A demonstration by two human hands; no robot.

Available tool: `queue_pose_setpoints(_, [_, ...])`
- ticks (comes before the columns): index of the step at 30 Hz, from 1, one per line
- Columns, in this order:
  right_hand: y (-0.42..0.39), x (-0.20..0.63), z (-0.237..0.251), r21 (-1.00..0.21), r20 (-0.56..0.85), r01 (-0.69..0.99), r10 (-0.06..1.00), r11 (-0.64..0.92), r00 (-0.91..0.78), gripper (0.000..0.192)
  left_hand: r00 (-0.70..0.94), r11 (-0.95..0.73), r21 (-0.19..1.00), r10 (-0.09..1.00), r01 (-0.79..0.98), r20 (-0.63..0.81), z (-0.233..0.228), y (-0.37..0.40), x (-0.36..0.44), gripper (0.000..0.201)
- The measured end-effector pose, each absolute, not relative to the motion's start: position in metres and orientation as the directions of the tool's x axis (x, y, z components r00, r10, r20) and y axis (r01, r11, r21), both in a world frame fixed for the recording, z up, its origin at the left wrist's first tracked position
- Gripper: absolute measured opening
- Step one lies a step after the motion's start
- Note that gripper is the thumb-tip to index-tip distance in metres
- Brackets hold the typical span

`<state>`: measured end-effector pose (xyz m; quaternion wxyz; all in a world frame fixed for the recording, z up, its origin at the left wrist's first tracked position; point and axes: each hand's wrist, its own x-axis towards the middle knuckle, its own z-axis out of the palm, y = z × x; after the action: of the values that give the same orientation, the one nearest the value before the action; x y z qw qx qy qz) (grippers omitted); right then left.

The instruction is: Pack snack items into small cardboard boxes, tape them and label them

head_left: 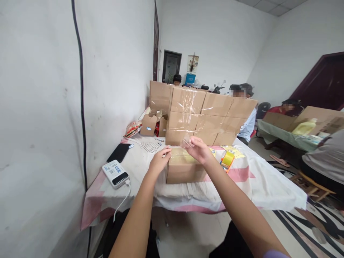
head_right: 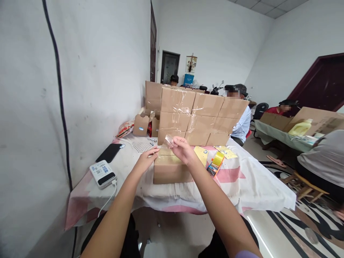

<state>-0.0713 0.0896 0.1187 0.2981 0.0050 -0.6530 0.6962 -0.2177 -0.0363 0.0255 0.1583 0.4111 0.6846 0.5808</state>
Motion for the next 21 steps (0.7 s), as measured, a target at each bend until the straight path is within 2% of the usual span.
queue_pose_setpoints(2, [0.089,-0.074,0.123,-0.917,0.360,-0.397,0.351,-0.037,-0.864,0.046,-0.635,-0.009,0.935,0.732,0.353,0.247,0.025,-0.033,-0.217,0.032])
queue_pose_setpoints(3, [0.091,-0.076,0.122,-0.936,0.339,-0.350,0.339,0.031,-0.877,0.041,-0.644,-0.009,0.941,0.727,0.338,0.238,0.025,-0.032,-0.216,0.031])
queue_pose_setpoints(5, [0.098,-0.083,0.114,-0.938,0.296,-0.206,0.336,0.278,-0.894,0.028,-0.657,-0.015,0.951,0.720,0.308,0.224,0.025,-0.029,-0.216,0.029])
queue_pose_setpoints(7, [0.106,-0.090,0.102,-0.872,0.270,-0.076,0.345,0.484,-0.899,0.020,-0.666,-0.025,0.958,0.713,0.287,0.218,0.026,-0.027,-0.216,0.027])
queue_pose_setpoints(8, [0.110,-0.093,0.096,-0.843,0.268,-0.042,0.351,0.537,-0.897,0.019,-0.670,-0.031,0.959,0.710,0.280,0.219,0.026,-0.026,-0.216,0.027])
queue_pose_setpoints(15, [0.121,-0.099,0.077,-0.766,0.296,0.028,0.391,0.642,-0.872,0.020,-0.665,-0.053,0.961,0.711,0.273,0.228,0.025,-0.029,-0.215,0.026])
queue_pose_setpoints(21, [0.117,-0.101,0.071,-0.666,0.315,0.101,0.402,0.739,-0.860,0.014,-0.644,-0.046,0.952,0.726,0.303,0.241,0.024,-0.032,-0.213,0.035])
